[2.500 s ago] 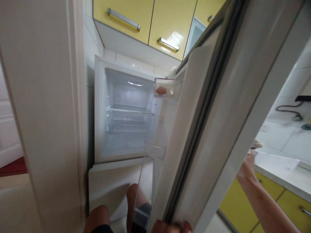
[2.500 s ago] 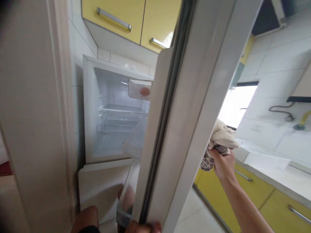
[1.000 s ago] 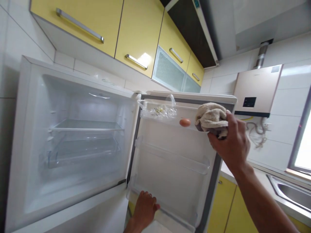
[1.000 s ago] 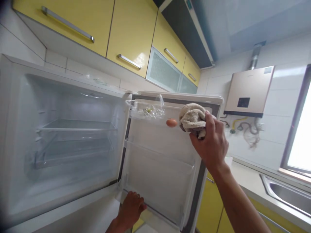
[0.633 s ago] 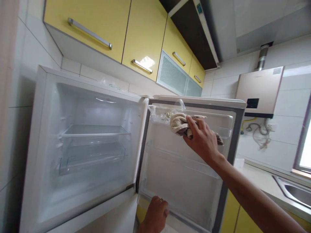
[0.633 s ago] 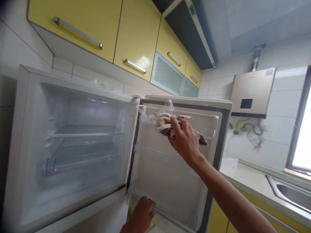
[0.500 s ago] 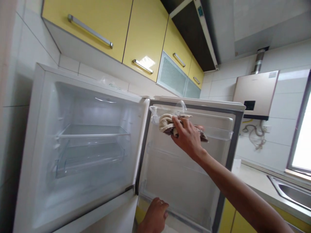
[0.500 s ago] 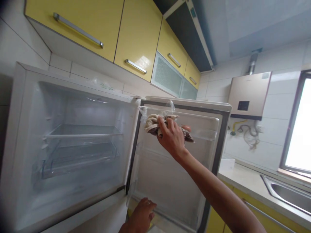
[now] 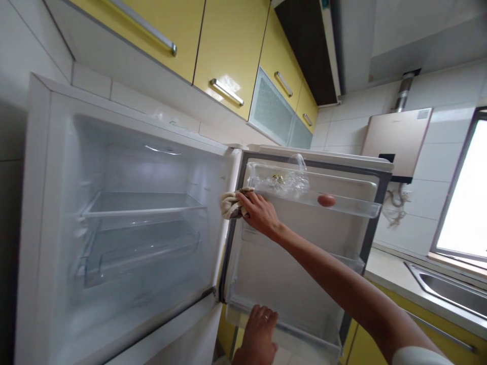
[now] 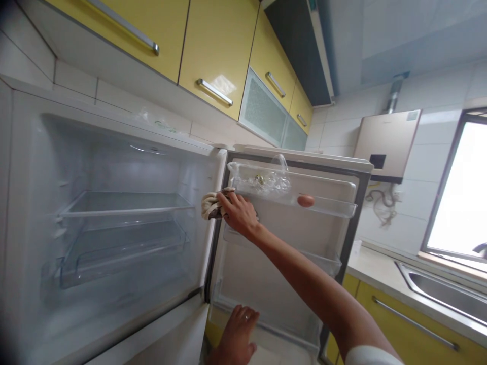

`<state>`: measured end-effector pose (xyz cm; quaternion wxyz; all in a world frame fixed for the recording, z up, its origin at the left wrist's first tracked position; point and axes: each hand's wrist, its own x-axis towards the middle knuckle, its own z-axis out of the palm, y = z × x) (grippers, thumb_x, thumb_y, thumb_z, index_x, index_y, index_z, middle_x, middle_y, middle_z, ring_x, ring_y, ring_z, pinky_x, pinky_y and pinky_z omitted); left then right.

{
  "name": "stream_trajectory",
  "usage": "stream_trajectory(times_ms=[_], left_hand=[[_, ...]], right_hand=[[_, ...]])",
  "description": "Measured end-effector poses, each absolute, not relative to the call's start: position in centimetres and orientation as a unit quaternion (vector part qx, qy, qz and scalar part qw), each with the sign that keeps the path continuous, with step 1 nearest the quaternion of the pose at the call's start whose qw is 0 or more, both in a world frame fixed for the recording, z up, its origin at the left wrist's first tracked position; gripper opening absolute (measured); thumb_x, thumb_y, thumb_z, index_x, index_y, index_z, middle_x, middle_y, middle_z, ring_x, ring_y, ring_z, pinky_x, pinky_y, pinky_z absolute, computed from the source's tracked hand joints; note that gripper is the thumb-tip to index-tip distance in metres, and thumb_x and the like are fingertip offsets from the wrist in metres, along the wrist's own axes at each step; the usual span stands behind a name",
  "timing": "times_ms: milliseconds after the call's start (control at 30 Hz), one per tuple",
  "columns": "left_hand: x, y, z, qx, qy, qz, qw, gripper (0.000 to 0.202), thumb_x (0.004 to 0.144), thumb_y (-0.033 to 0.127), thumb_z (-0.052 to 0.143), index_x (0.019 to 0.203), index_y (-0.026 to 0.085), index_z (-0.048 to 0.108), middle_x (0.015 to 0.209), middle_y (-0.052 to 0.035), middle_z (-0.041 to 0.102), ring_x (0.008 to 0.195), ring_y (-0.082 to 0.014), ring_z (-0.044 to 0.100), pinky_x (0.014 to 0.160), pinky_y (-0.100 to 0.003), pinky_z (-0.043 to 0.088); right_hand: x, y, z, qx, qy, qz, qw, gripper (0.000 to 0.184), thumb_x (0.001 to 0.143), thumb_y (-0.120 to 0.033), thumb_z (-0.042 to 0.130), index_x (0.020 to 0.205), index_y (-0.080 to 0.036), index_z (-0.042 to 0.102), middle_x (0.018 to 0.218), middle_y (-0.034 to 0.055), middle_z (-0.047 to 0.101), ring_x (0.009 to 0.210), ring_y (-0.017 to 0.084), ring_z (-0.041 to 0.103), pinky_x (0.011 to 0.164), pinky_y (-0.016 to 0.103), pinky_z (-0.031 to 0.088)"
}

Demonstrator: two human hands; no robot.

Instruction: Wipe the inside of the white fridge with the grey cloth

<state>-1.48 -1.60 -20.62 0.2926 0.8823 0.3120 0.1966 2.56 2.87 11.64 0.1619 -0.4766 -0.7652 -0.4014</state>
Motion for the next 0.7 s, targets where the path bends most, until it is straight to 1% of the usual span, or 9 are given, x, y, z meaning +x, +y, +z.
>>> stream_trajectory(times_ms=[67,167,233,333,400,433,567,700], left_hand=[[-1.6,-1.4,-20.9,0.885,0.304,0.194,0.295,0.086,0.076,0.043,0.06,0.156,0.012,0.044,0.163,-0.0133,0.043,0.154,-0.0295,0.029,0.132,-0.042,0.0],[-1.7,-1.2,-21.0,0.889,0.294,0.192,0.294,0.086,0.077,0.042,0.06,0.156,0.011,0.043,0.163,-0.0141,0.042,0.155,-0.0296,0.028,0.131,-0.043,-0.001],[-1.5,-1.2,-20.7,0.889,0.297,0.197,0.286,0.084,0.076,0.039,0.06,0.154,0.011,0.046,0.159,-0.0147,0.047,0.152,-0.0301,0.032,0.131,-0.044,0.002],[-1.1,-1.2,-20.0,0.887,0.317,0.202,0.269,0.076,0.073,0.036,0.059,0.145,0.013,0.057,0.146,-0.0152,0.059,0.141,-0.0316,0.045,0.129,-0.046,0.013],[-0.8,-1.2,-19.7,0.887,0.327,0.194,0.261,0.072,0.073,0.037,0.059,0.142,0.014,0.06,0.142,-0.0156,0.062,0.137,-0.0327,0.049,0.127,-0.048,0.019],[-0.7,-1.2,-19.6,0.888,0.329,0.189,0.258,0.072,0.074,0.038,0.058,0.143,0.014,0.06,0.143,-0.0157,0.061,0.138,-0.0331,0.048,0.127,-0.048,0.019],[-0.2,-1.2,-19.8,0.889,0.338,0.185,0.247,0.072,0.079,0.036,0.055,0.148,0.016,0.054,0.148,-0.0146,0.058,0.142,-0.0319,0.045,0.129,-0.049,0.014],[0.3,-1.1,-20.0,0.885,0.349,0.196,0.239,0.065,0.081,0.03,0.056,0.145,0.018,0.058,0.145,-0.0123,0.061,0.141,-0.0295,0.048,0.129,-0.048,0.016]], right_hand=[[3.5,3.6,11.0,-0.469,-0.752,-0.433,0.165,0.058,0.095,-0.02,0.05,0.153,-0.024,0.044,0.142,0.0124,0.06,0.116,0.03,0.057,0.088,0.04,0.052],[5.9,4.2,9.9,-0.451,-0.732,-0.479,0.179,0.057,0.095,-0.015,0.048,0.151,-0.023,0.047,0.139,0.013,0.062,0.113,0.029,0.058,0.091,0.041,0.05],[7.9,4.2,9.3,-0.447,-0.717,-0.499,0.194,0.057,0.094,-0.013,0.049,0.15,-0.021,0.049,0.133,0.0135,0.066,0.11,0.028,0.059,0.091,0.04,0.05],[11.0,3.5,8.9,-0.457,-0.701,-0.508,0.206,0.059,0.091,-0.011,0.05,0.15,-0.017,0.048,0.127,0.0148,0.068,0.11,0.028,0.06,0.09,0.04,0.05],[13.0,2.9,8.9,-0.477,-0.688,-0.505,0.211,0.061,0.088,-0.01,0.051,0.149,-0.014,0.048,0.128,0.0157,0.068,0.11,0.029,0.06,0.089,0.04,0.051],[14.0,2.6,8.9,-0.487,-0.68,-0.504,0.214,0.06,0.087,-0.009,0.051,0.147,-0.014,0.049,0.128,0.0157,0.068,0.11,0.029,0.06,0.088,0.04,0.051],[17.5,1.4,8.9,-0.517,-0.659,-0.499,0.221,0.055,0.086,-0.008,0.05,0.141,-0.015,0.055,0.126,0.0135,0.07,0.108,0.028,0.063,0.088,0.038,0.052],[20.6,-0.3,8.8,-0.554,-0.634,-0.493,0.221,0.059,0.082,-0.01,0.054,0.141,-0.02,0.055,0.125,0.0113,0.07,0.109,0.028,0.064,0.088,0.037,0.054]])
